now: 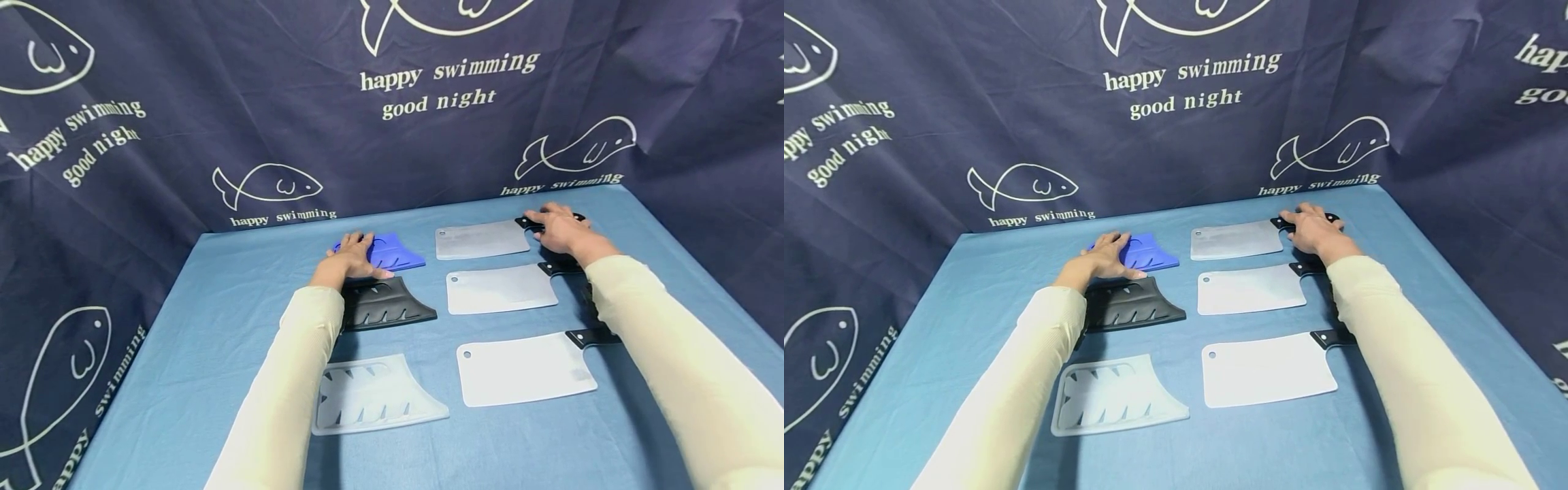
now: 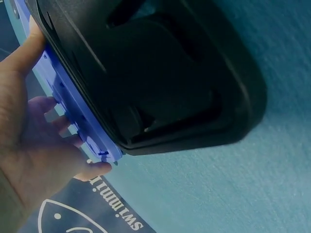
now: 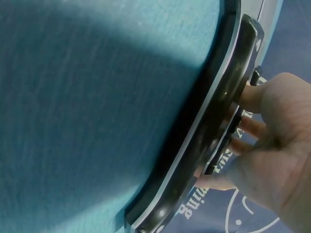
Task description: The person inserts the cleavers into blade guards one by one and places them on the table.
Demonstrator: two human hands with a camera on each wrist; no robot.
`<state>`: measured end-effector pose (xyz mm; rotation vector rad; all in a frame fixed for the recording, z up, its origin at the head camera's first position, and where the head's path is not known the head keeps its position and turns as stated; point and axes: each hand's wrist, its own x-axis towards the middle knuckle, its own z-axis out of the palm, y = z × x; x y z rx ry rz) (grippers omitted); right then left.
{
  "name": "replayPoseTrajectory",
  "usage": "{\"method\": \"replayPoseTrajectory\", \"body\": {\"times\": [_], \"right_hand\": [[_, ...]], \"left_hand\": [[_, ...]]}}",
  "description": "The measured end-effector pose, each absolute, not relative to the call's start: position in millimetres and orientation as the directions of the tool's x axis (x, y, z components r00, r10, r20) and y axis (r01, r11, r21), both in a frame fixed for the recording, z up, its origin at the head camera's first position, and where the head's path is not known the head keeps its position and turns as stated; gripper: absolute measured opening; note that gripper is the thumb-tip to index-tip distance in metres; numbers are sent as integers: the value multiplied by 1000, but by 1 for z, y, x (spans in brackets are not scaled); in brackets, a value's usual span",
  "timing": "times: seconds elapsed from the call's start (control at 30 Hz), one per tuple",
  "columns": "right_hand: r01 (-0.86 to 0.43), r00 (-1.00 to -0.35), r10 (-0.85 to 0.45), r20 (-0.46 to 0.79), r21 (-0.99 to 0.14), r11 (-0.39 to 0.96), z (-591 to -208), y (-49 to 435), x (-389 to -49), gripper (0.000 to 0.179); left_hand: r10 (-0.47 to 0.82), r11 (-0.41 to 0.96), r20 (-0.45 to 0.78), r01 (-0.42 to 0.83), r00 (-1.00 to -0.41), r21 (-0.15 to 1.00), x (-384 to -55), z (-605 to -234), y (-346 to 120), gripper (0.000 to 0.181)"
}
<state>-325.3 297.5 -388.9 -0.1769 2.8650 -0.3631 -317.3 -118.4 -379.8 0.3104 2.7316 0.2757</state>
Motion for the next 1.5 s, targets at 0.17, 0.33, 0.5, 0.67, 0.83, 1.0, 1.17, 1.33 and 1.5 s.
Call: {"method": "replayPoseTrajectory", "body": {"times": [0.17,0.33,0.5,0.67,0.83,1.0,1.17,1.33,1.5], "right_hand": [[-48,-964,-119,-239,-282,958,-391,298,-330,55],[36,-974,-40,-222,-330,943,-392,297,-332,50],[85,-986,18,-169,-400,912,-394,296,-332,44],[70,-994,29,-101,-432,899,-397,296,-331,40],[46,-997,16,-76,-408,912,-397,298,-329,39],[26,-998,3,-62,-365,931,-397,297,-327,38],[7,-999,-5,-35,-340,940,-397,297,-324,37],[2,-1000,-2,-11,-341,940,-393,301,-320,38],[3,-999,15,32,-339,941,-387,306,-316,39]], "left_hand": [[250,958,-336,182,-908,222,-318,-380,-117,107],[258,957,-323,194,-911,216,-319,-381,-117,107],[259,955,-295,198,-920,223,-322,-384,-119,108],[265,951,-262,208,-928,228,-324,-388,-121,109],[267,950,-237,214,-934,228,-325,-390,-123,110],[259,952,-223,209,-940,225,-325,-390,-124,110],[263,948,-206,213,-943,237,-324,-388,-125,112],[247,946,-174,198,-953,259,-326,-388,-127,114],[253,939,-113,216,-961,269,-324,-384,-129,115]]}}
